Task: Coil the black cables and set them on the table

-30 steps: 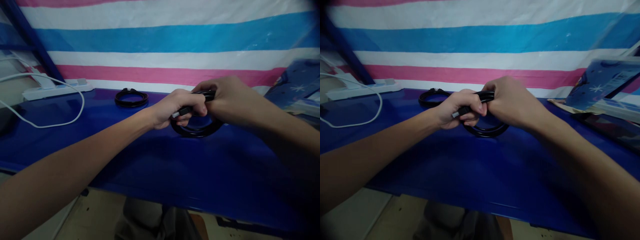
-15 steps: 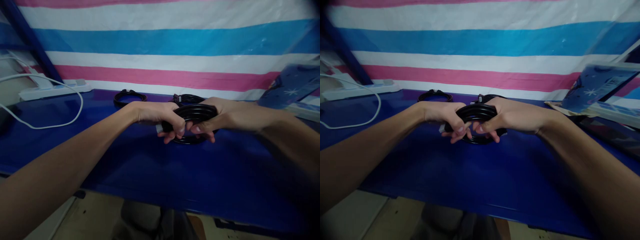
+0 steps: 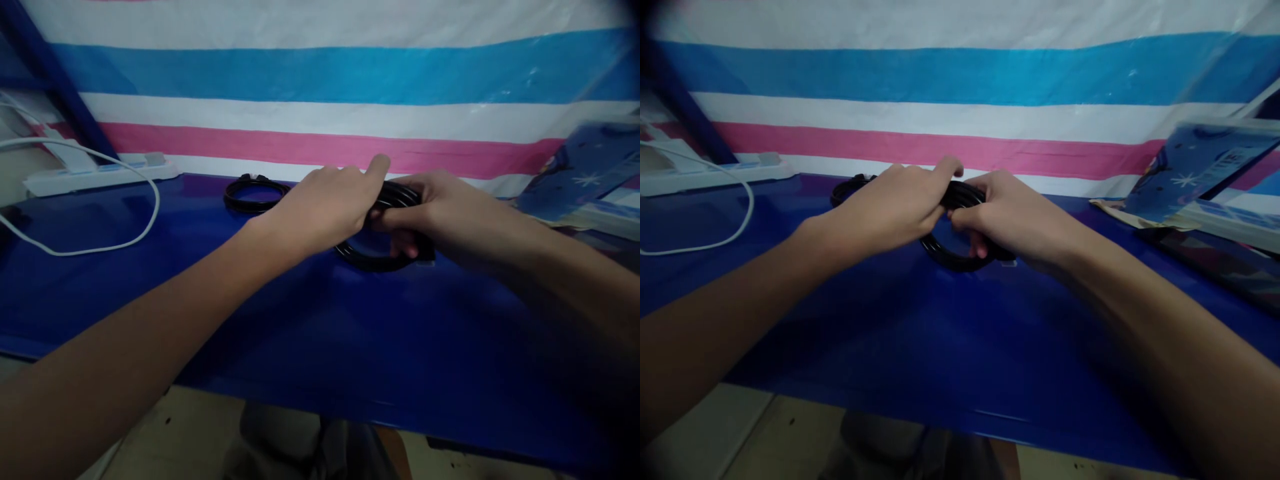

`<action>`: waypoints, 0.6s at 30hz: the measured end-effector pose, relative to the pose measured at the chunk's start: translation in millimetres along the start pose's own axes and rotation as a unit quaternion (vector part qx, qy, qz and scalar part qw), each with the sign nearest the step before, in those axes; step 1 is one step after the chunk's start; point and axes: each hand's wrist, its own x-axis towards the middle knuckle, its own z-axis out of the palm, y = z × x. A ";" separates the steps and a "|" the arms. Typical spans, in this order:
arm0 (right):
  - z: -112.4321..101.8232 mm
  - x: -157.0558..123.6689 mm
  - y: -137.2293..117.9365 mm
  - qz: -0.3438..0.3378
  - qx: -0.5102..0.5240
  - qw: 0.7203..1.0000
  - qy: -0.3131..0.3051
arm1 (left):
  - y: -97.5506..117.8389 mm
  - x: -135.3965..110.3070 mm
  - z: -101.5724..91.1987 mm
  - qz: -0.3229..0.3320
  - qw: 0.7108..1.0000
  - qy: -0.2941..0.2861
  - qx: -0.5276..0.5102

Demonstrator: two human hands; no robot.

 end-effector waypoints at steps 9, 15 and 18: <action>-7.3 1.1 -0.9 -0.026 -0.001 0.999 -0.028 | -28.7 5.7 -18.5 0.022 0.988 -0.118 -0.102; -7.3 3.1 4.5 -0.064 0.023 0.995 -0.075 | -32.4 5.9 -26.3 0.040 0.970 -0.170 -0.171; -1.8 5.0 8.5 -0.083 0.040 0.995 -0.044 | -34.3 5.7 -27.0 0.017 0.954 -0.212 -0.211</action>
